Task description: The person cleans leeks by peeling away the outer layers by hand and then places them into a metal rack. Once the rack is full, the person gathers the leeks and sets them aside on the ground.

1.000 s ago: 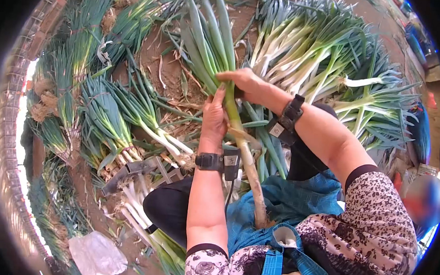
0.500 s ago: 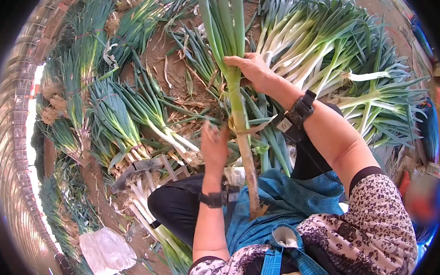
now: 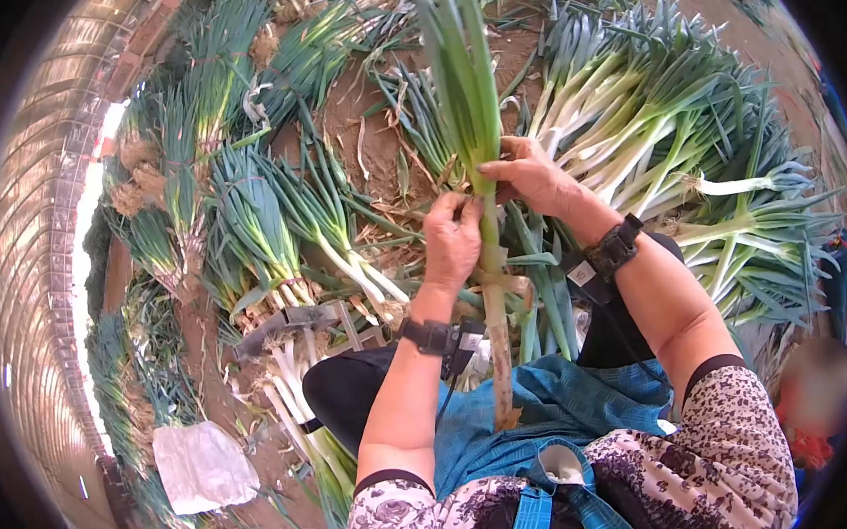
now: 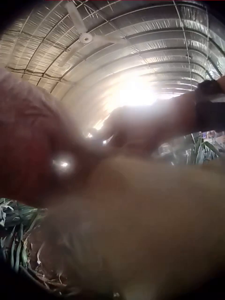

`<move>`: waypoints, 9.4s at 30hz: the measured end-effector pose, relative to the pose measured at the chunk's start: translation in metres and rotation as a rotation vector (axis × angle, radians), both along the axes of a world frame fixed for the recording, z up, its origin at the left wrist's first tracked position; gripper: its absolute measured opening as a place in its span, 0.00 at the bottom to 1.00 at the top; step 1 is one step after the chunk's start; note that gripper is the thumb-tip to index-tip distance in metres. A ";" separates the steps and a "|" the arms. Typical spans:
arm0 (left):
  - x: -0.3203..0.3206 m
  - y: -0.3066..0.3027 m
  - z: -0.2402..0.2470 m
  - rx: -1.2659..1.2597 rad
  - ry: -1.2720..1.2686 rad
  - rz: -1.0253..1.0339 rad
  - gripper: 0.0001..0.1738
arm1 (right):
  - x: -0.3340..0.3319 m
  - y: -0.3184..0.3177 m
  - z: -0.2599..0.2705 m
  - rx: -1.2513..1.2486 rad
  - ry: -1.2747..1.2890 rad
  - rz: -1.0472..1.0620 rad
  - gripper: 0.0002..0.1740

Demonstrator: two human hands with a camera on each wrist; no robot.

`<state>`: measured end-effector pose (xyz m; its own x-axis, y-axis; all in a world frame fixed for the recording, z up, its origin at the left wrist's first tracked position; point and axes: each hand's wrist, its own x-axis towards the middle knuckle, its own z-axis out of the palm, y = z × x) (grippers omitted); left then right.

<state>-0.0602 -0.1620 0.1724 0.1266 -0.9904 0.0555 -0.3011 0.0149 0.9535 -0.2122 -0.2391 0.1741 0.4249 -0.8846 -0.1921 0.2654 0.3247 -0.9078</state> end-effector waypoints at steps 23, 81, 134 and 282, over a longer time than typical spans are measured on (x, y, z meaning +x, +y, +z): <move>0.031 0.084 -0.010 0.144 -0.326 0.026 0.14 | -0.004 -0.024 0.009 -0.033 0.104 -0.264 0.16; 0.034 0.046 0.035 0.383 0.199 -0.111 0.11 | 0.022 0.015 0.002 0.113 -0.275 0.204 0.18; -0.002 0.031 0.004 -0.249 -0.300 0.095 0.10 | 0.030 0.011 0.011 -0.264 0.459 -0.128 0.24; -0.030 0.084 -0.054 0.227 0.602 -0.059 0.17 | -0.029 -0.012 0.025 0.145 -0.612 0.071 0.31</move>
<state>-0.0899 -0.0778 0.1181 0.0149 -0.9754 -0.2198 0.2826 -0.2067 0.9367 -0.2414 -0.2507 0.1991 0.5526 -0.8333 -0.0116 0.6961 0.4692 -0.5434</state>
